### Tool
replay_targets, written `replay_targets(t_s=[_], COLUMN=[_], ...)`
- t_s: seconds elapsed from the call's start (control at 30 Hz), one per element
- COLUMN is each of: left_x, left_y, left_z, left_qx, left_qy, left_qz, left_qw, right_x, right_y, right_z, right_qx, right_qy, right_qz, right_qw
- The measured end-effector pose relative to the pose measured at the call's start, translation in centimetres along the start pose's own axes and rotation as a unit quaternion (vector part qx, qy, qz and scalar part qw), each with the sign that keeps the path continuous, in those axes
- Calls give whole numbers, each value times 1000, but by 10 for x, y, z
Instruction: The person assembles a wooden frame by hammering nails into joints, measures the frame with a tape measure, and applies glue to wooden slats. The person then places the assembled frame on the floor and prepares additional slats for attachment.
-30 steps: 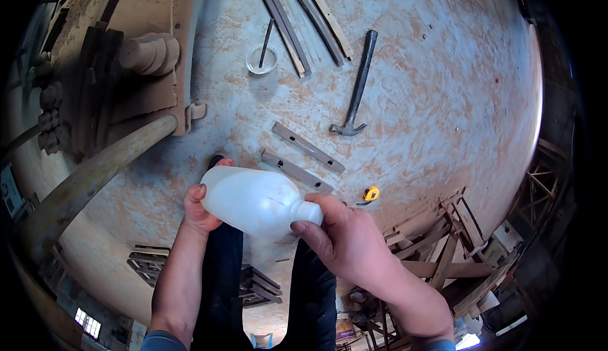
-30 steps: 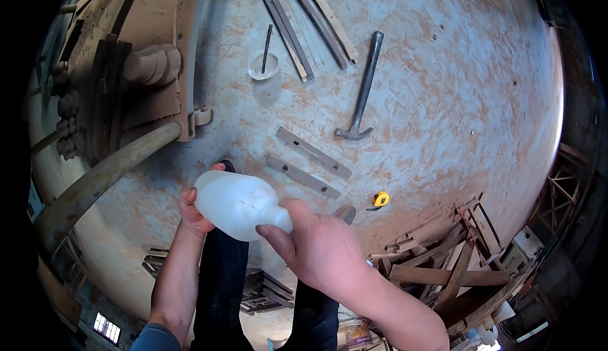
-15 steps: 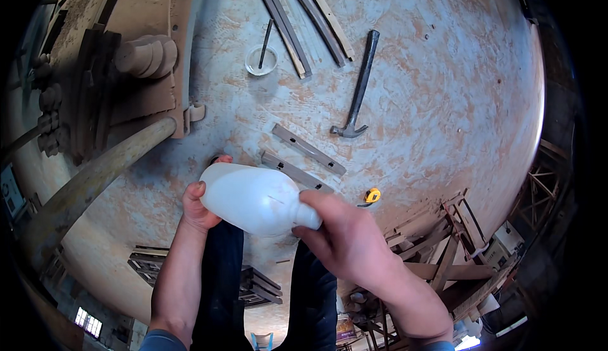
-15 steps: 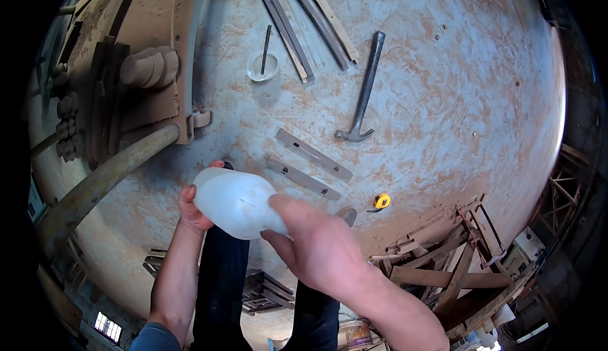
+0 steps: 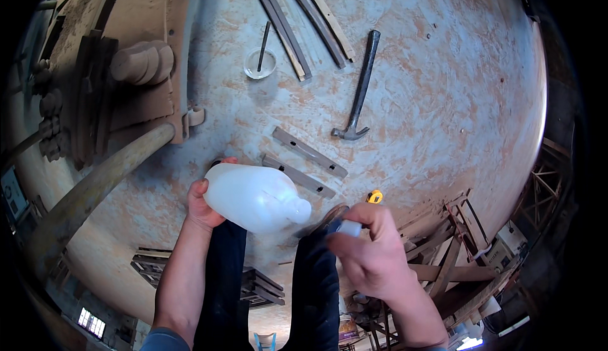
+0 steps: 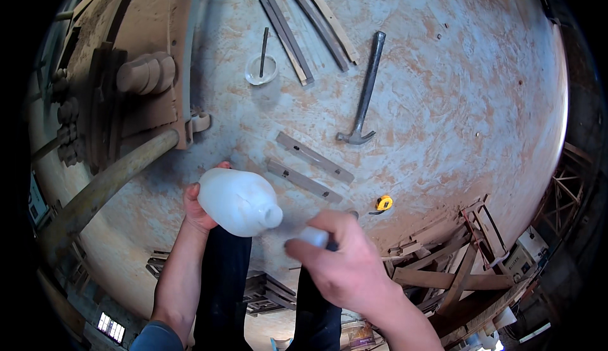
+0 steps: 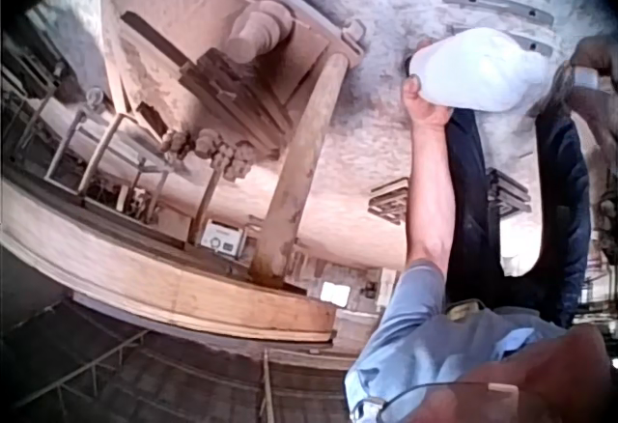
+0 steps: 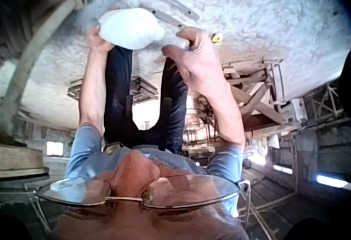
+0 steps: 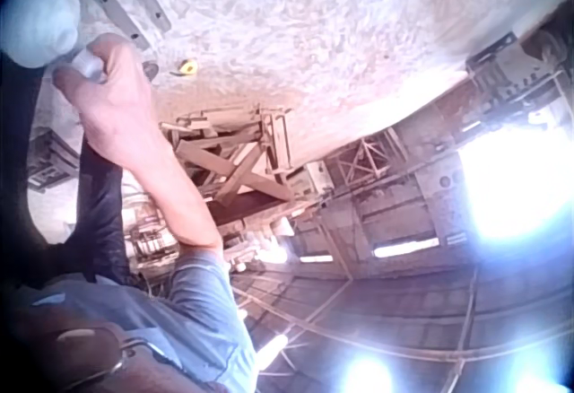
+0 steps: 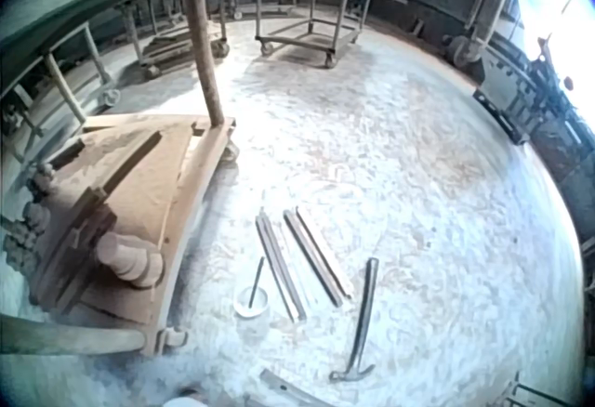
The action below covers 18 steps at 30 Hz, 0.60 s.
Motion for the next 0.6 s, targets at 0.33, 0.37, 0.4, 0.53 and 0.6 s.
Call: replay_targets(t_s=[0.33, 0.37, 0.4, 0.53, 0.6], left_x=[30, 36, 41, 58, 68], left_y=[-21, -25, -29, -45, -50], left_z=[-61, -62, -67, -70, -84], left_qx=[141, 132, 149, 199, 226], left_qy=[-9, -8, -13, -32, -45], left_qz=[95, 114, 123, 150, 157], left_qw=[985, 985, 981, 968, 960], right_x=[67, 71, 75, 88, 95], right_y=[81, 86, 92, 107, 112], right_z=[31, 37, 42, 52, 56], right_qx=[100, 98, 96, 112, 119], right_qy=[-58, -70, -81, -102, -97], right_qz=[71, 91, 111, 128, 130], right_qw=[991, 989, 986, 980, 979])
Point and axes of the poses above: each hand's wrist, its own y-axis away from the middle knuckle, its own z-axis out of the palm, x = y × z, the point moved 9 cm from there along -y, towards the middle knuckle, and after that the axes turned 4 degrees about -z, right-handed, at the moved point
